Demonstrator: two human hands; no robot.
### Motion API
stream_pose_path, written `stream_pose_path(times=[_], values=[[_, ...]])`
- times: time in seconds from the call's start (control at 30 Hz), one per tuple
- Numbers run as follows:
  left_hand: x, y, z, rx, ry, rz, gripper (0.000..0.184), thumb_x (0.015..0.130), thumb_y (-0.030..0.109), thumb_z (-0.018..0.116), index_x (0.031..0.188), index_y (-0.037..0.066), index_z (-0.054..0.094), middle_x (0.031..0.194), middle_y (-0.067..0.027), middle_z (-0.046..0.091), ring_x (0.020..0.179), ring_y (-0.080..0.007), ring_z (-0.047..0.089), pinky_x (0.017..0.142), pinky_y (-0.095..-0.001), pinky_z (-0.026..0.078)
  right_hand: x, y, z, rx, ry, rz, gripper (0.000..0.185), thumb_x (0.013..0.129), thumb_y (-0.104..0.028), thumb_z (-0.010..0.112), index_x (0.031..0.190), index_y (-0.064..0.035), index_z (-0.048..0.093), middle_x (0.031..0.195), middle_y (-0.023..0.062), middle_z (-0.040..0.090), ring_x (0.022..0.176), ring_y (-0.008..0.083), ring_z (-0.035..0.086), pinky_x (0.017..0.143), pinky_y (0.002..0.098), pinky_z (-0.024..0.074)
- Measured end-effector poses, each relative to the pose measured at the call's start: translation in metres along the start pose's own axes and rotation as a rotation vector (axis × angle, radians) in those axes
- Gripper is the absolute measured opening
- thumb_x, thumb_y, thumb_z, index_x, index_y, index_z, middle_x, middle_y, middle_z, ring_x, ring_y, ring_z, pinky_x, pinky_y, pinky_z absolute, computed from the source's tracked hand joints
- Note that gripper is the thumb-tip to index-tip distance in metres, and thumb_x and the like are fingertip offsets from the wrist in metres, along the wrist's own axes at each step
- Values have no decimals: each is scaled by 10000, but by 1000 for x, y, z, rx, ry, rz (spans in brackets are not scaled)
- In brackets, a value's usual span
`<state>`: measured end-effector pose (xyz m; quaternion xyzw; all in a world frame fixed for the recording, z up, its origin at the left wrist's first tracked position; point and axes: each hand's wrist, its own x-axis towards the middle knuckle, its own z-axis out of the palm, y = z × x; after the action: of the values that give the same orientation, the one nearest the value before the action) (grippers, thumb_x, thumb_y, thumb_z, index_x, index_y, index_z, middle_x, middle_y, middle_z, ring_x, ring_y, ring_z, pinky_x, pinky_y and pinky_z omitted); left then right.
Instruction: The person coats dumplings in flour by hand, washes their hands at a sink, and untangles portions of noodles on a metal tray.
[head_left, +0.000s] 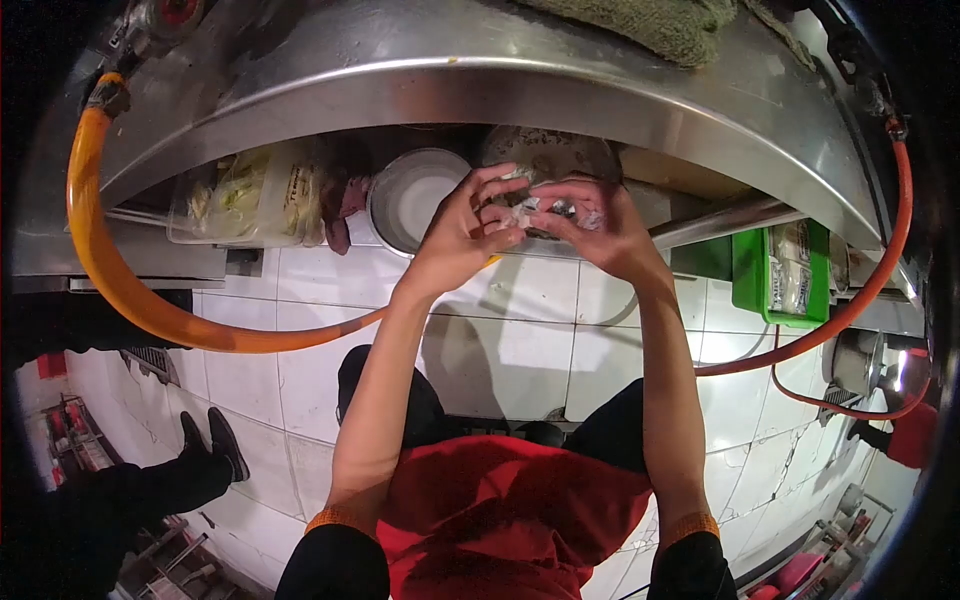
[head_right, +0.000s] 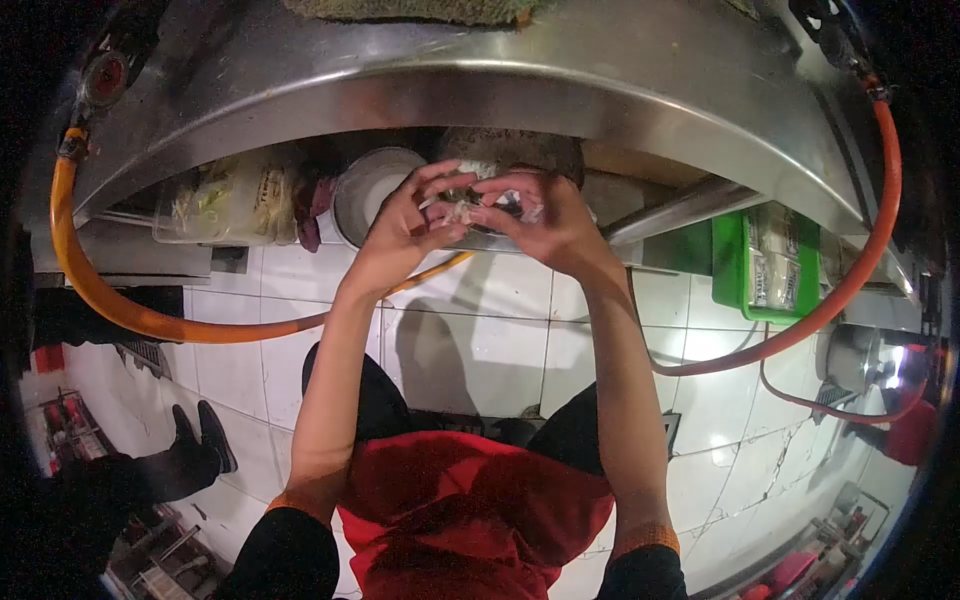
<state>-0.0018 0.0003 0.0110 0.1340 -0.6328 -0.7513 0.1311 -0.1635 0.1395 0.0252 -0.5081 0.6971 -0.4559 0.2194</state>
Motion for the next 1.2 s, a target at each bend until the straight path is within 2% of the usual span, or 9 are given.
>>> stream_pose_path(times=[0.13, 0.2, 0.23, 0.3, 0.47, 0.73, 0.83, 0.9, 1.2], values=[[-1, 4, 4, -131, -34, 19, 732, 803, -63, 697, 1415, 43, 310, 1403, -134, 419, 1112, -165, 540, 920, -275, 486, 2, -10, -1, -39, -59, -109, 274, 790, -209, 765, 1014, -68, 694, 811, 57, 654, 692, 145, 534, 643, 295, 429], [-1, 4, 5, -145, -32, 42, 744, 800, -54, 706, 1418, 48, 305, 1402, -133, 417, 1122, -168, 540, 919, -272, 488, 2, -17, -5, -36, -128, -107, 217, 823, -173, 752, 981, -41, 684, 881, 21, 642, 780, 74, 543, 681, 238, 427], [-1, 4, 6, -111, 23, 68, 693, 805, -48, 708, 1388, 35, 343, 1374, -129, 445, 1114, -163, 551, 900, -267, 496, 2, -20, -6, -36, -128, -109, 217, 823, -173, 752, 981, -41, 684, 881, 21, 642, 780, 74, 543, 681, 238, 427], [-1, 3, 6, -77, 76, 94, 642, 810, -42, 710, 1357, 22, 380, 1346, -125, 472, 1105, -159, 561, 881, -261, 504, 0, -23, -8, 79, -181, 211, 187, 835, -145, 741, 955, -28, 661, 910, 23, 639, 803, 57, 558, 699, 222, 438], [1, -12, -1, 49, 71, 0, 178, 884, 52, 678, 1013, -54, 615, 926, -93, 676, 831, -128, 660, 736, -241, 543, -1, -11, 2, 338, -83, 171, 145, 861, -82, 706, 958, 8, 648, 876, 19, 643, 797, 54, 555, 695, 216, 445], [0, 1, 0, -95, 83, -77, 208, 955, 124, 589, 1028, -70, 606, 943, -133, 680, 829, -173, 682, 757, -261, 568, -1, -12, -9, 402, -51, 93, 129, 859, -47, 701, 957, 21, 651, 863, 24, 649, 771, 58, 546, 665, 220, 438], [0, 1, 2, -134, 109, -66, 214, 979, 133, 544, 1085, -49, 580, 1010, -138, 666, 891, -201, 676, 808, -306, 565, -2, -10, -9, 406, -82, 106, 165, 861, -10, 686, 1006, 42, 628, 984, 66, 652, 895, 94, 603, 779, 240, 486], [-1, 2, 1, -175, 102, -73, 222, 996, 146, 513, 1125, -28, 562, 1065, -137, 654, 942, -214, 666, 845, -340, 556, -1, -9, -6, 403, -19, 95, 145, 858, -54, 708, 967, 23, 652, 859, 9, 645, 785, 63, 556, 660, 224, 440], [2, 2, 6, -337, 194, -98, 222, 982, 219, 545, 1137, 61, 553, 1092, -58, 607, 1015, -191, 601, 871, -350, 507, 1, -6, -4, 368, -43, 96, 174, 865, -102, 716, 970, 19, 647, 852, 1, 637, 803, 72, 576, 659, 217, 450]])
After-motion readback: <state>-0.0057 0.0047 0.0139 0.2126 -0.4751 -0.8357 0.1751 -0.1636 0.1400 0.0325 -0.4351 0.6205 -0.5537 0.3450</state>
